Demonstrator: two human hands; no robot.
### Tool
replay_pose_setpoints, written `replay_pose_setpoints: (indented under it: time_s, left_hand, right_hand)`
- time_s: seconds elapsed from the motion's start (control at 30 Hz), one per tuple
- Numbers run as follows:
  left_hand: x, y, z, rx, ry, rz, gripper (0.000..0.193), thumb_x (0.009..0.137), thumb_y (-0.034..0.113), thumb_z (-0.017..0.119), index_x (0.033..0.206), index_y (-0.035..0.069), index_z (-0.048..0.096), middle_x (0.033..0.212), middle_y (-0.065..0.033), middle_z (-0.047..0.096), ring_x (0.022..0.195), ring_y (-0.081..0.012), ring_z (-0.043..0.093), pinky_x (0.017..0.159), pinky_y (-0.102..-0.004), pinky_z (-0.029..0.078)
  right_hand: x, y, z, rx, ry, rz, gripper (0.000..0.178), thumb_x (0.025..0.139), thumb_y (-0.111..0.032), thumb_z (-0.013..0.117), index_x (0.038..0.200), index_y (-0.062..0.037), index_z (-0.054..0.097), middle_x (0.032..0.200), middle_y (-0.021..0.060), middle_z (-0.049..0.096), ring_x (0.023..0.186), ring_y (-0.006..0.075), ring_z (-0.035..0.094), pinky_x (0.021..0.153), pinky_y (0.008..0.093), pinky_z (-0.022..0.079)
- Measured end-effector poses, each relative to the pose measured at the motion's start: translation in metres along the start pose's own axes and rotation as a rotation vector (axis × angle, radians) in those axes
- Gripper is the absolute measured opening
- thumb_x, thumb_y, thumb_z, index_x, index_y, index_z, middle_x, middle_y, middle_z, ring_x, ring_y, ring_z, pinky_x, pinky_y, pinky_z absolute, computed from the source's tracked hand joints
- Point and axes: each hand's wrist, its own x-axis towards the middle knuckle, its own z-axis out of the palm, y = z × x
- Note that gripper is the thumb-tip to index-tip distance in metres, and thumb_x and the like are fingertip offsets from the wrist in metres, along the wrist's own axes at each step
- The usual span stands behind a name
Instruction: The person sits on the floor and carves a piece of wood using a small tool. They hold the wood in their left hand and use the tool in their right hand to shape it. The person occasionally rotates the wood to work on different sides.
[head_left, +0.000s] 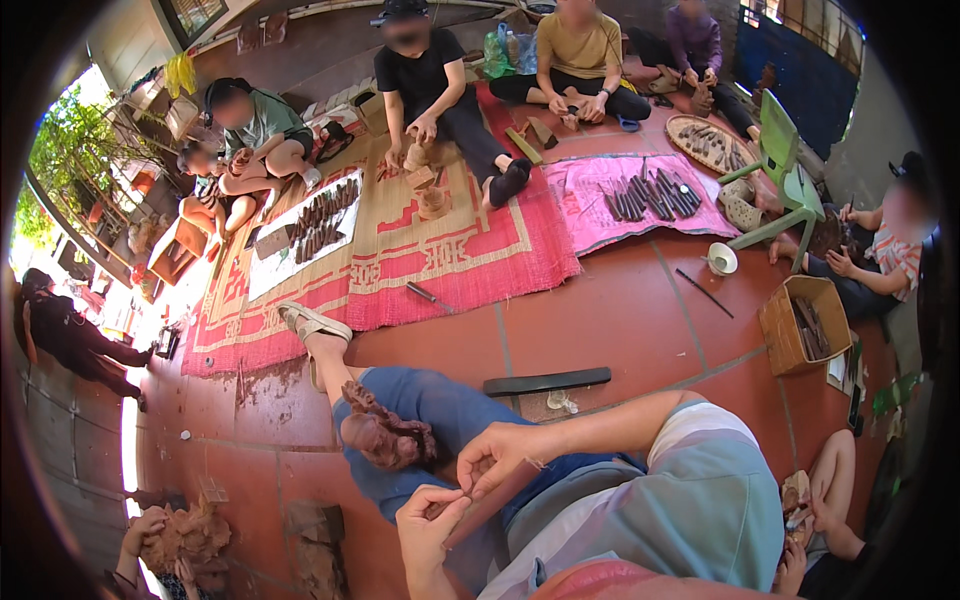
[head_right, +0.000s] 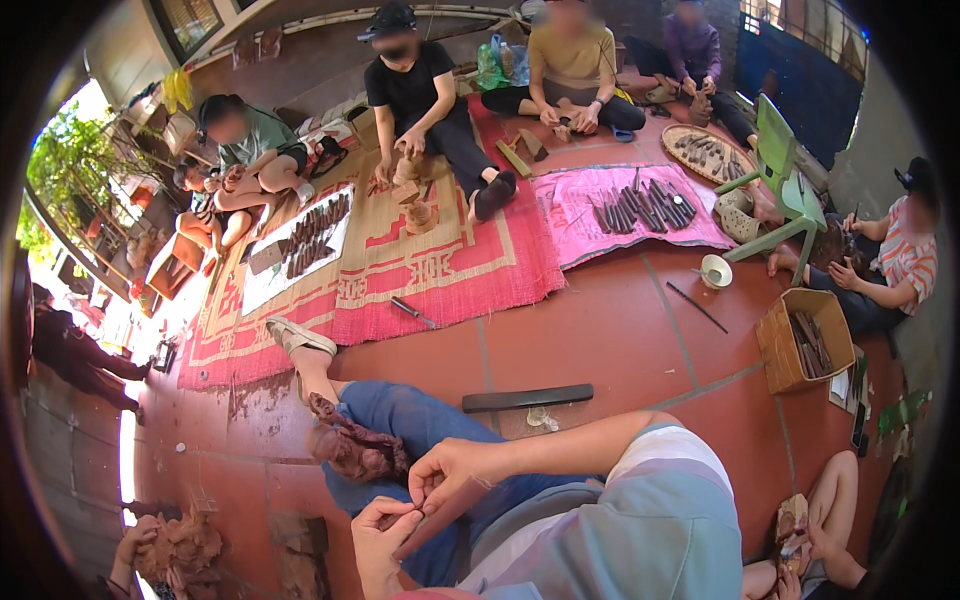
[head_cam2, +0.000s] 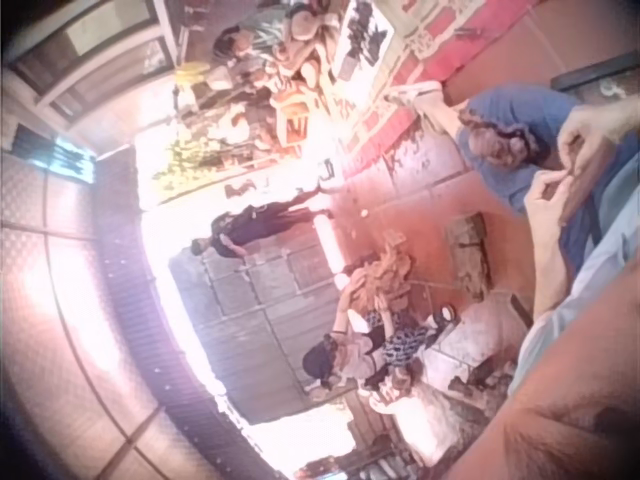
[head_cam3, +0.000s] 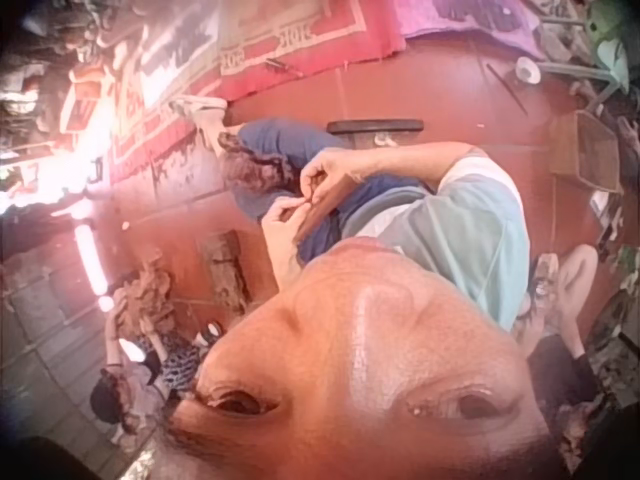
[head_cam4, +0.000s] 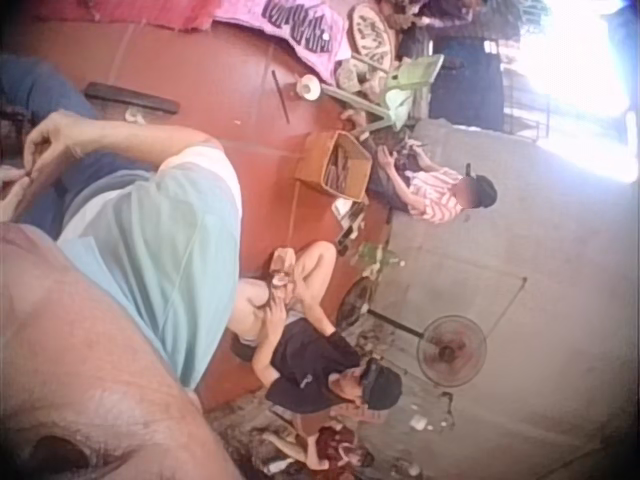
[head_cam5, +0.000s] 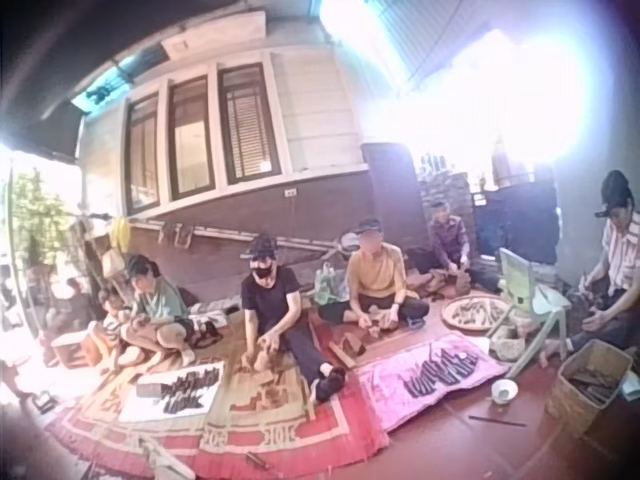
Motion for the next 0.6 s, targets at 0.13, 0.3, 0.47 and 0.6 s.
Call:
replay_pose_setpoints:
  time_s: [0.13,0.3,0.47,0.6]
  left_hand:
    - [-0.003,0.003,0.010,-0.097,0.043,-0.115,0.015,0.075,-0.008,0.067,0.087,-0.002,0.061,0.084,-0.0080,0.064,0.073,-0.0089,0.060,0.066,-0.0191,0.047]
    - [-0.004,0.000,0.013,-0.076,0.101,-0.151,0.012,0.077,-0.005,0.067,0.087,-0.003,0.061,0.080,-0.0062,0.065,0.071,-0.0073,0.059,0.064,-0.0175,0.046]
    - [-0.006,0.003,0.014,0.003,0.144,-0.193,0.006,0.076,-0.003,0.069,0.080,-0.004,0.064,0.072,-0.0042,0.064,0.063,-0.0057,0.057,0.058,-0.0171,0.044]
    - [-0.011,0.003,0.011,0.083,0.191,-0.228,0.006,0.076,0.001,0.070,0.075,-0.003,0.066,0.065,-0.0021,0.062,0.058,-0.0042,0.053,0.051,-0.0163,0.041]
  right_hand:
    - [-0.006,-0.001,-0.003,-0.164,0.059,-0.169,0.014,0.078,-0.014,0.070,0.088,-0.0054,0.066,0.077,0.0021,0.061,0.065,0.0090,0.056,0.059,0.0237,0.044]
    - [-0.008,0.000,-0.004,-0.254,0.054,-0.224,0.016,0.077,-0.014,0.070,0.088,-0.0048,0.065,0.078,0.0042,0.060,0.065,0.0126,0.057,0.060,0.0250,0.045]
    - [-0.013,-0.004,-0.004,-0.325,0.044,-0.263,0.015,0.079,-0.016,0.067,0.087,-0.0028,0.064,0.075,0.0052,0.061,0.066,0.0140,0.058,0.060,0.0264,0.046]
    - [-0.012,0.004,-0.002,-0.228,0.089,-0.193,0.018,0.082,-0.020,0.065,0.082,-0.0023,0.066,0.071,0.0035,0.063,0.062,0.0107,0.057,0.058,0.0268,0.045]
